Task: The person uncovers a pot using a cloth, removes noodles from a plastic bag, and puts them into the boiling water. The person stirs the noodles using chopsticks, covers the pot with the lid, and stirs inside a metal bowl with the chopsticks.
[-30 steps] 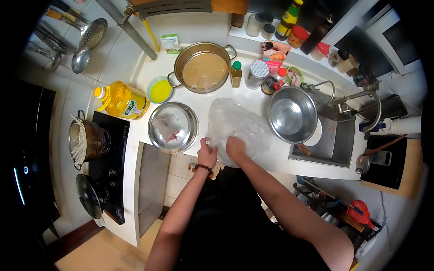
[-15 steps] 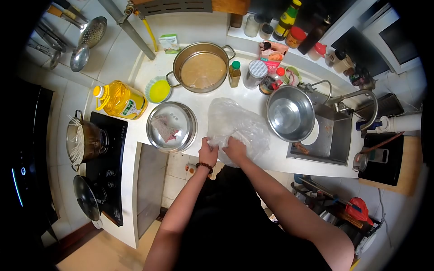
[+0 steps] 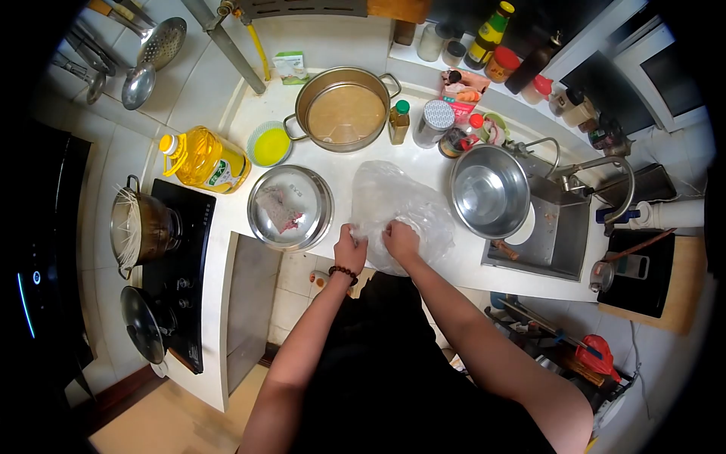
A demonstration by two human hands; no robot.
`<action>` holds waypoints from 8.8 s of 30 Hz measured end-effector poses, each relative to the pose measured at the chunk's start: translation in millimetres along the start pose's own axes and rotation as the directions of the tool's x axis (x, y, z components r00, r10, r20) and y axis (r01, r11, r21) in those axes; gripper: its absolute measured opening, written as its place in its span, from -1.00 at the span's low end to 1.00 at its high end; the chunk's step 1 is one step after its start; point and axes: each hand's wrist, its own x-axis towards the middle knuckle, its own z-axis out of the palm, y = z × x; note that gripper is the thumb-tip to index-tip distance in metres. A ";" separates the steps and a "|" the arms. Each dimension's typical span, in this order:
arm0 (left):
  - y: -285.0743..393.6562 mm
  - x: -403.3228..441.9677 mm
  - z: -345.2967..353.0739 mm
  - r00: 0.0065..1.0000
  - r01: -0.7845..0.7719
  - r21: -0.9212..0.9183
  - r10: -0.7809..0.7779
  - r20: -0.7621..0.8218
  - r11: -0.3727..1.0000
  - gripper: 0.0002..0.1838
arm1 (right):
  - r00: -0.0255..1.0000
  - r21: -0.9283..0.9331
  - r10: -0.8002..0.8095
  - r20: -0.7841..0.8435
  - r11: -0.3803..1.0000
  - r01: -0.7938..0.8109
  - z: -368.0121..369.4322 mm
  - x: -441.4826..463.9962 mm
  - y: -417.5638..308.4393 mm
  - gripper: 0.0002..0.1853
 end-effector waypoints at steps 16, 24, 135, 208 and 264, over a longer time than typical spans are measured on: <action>0.9 1.4 -0.6 1.000 -0.017 -0.037 0.017 -0.013 0.999 -0.60 | 0.996 -0.246 0.010 0.093 0.969 0.014 -13.0 15.8 -32.2 -0.74; -2.3 -1.7 3.6 1.000 0.001 -0.063 -0.001 -0.004 0.998 -0.58 | 0.954 0.724 0.132 0.268 0.625 -0.290 -28.1 41.4 -4.5 -0.85; -260.6 -223.3 -310.9 0.435 0.229 -0.326 -0.396 -0.809 0.917 -0.87 | 0.653 0.300 -0.491 0.577 0.871 0.390 73.1 -147.4 -282.5 -0.78; -198.8 -550.9 303.0 -0.352 -0.102 0.144 -0.171 0.920 0.984 -0.55 | 0.463 0.893 0.805 -0.370 0.445 -0.061 159.5 -742.4 318.1 -0.24; -60.1 -296.3 -44.6 0.623 -0.665 -0.287 0.724 0.297 0.690 -0.47 | 0.994 0.987 -0.051 0.095 0.135 -0.087 8.2 -397.0 -22.1 -0.27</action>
